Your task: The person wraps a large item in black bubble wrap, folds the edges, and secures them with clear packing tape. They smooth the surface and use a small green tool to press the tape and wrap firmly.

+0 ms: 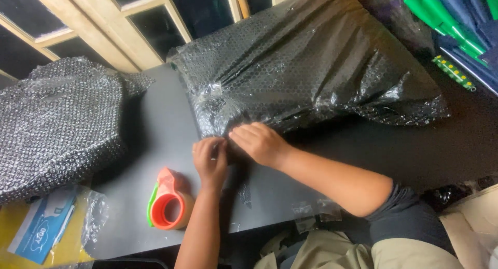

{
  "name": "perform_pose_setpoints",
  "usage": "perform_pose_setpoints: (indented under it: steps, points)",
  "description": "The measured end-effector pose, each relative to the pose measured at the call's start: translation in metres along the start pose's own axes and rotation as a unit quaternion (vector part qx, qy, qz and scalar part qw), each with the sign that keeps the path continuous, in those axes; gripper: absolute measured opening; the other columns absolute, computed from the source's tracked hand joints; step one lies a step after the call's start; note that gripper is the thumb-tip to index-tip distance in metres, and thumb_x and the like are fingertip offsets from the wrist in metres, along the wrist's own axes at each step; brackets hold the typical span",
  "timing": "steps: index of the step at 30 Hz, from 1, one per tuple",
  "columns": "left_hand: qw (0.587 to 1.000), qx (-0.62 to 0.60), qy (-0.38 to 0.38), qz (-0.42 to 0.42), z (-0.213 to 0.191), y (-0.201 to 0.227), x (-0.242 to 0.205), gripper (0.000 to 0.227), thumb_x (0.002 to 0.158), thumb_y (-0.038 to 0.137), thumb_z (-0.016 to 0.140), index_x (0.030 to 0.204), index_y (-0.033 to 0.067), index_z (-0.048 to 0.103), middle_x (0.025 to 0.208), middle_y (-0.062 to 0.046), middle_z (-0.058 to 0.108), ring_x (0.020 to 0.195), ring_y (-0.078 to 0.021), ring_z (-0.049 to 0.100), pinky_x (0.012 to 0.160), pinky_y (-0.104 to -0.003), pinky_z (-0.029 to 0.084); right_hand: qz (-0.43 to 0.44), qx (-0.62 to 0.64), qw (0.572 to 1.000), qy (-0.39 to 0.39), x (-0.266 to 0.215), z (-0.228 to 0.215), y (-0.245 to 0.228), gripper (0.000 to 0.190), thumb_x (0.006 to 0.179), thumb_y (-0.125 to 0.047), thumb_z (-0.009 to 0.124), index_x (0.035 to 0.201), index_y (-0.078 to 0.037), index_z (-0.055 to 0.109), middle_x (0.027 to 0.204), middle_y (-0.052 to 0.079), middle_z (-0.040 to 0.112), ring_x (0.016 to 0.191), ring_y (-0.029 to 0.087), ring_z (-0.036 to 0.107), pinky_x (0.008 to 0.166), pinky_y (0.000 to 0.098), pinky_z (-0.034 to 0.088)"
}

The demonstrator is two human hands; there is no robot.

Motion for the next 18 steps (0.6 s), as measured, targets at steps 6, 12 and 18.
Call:
perform_pose_setpoints:
  steps: [6, 12, 18]
  points:
    - [0.994, 0.090, 0.020, 0.056, 0.004, 0.007, -0.011, 0.029, 0.086, 0.021, 0.081, 0.112, 0.0127, 0.073, 0.113, -0.008, 0.067, 0.097, -0.0293, 0.061, 0.087, -0.040, 0.048, 0.031, -0.045, 0.994, -0.091, -0.002, 0.013, 0.006, 0.023, 0.087, -0.017, 0.058, 0.106, -0.015, 0.069, 0.098, 0.004, 0.066, 0.088, 0.022, 0.063, 0.081, 0.0379, 0.048]
    - [0.983, 0.153, 0.006, 0.099, 0.016, 0.006, -0.016, 0.054, 0.079, 0.018, 0.080, 0.129, 0.0063, 0.063, 0.120, -0.013, 0.065, 0.110, -0.0315, 0.061, 0.099, -0.043, 0.044, 0.070, -0.065, 0.979, -0.178, -0.001, 0.036, 0.000, 0.035, 0.066, -0.016, 0.068, 0.100, -0.011, 0.060, 0.089, 0.008, 0.055, 0.084, 0.028, 0.056, 0.090, 0.0513, 0.042]
    - [0.983, 0.153, -0.023, 0.093, 0.016, -0.014, -0.026, 0.033, 0.089, 0.015, 0.075, 0.121, 0.0233, 0.075, 0.129, -0.004, 0.063, 0.125, -0.0288, 0.054, 0.107, -0.043, 0.041, 0.197, 0.302, 0.885, -0.295, 0.047, -0.062, 0.047, 0.064, 0.079, -0.025, 0.075, 0.137, -0.003, 0.061, 0.125, 0.023, 0.071, 0.118, 0.041, 0.067, 0.110, 0.0652, 0.034]
Point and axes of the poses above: each hand's wrist, its own x-axis towards the middle knuckle, its own z-axis out of the palm, y = z × x, the point moved 4 cm from there along x, towards the middle knuckle
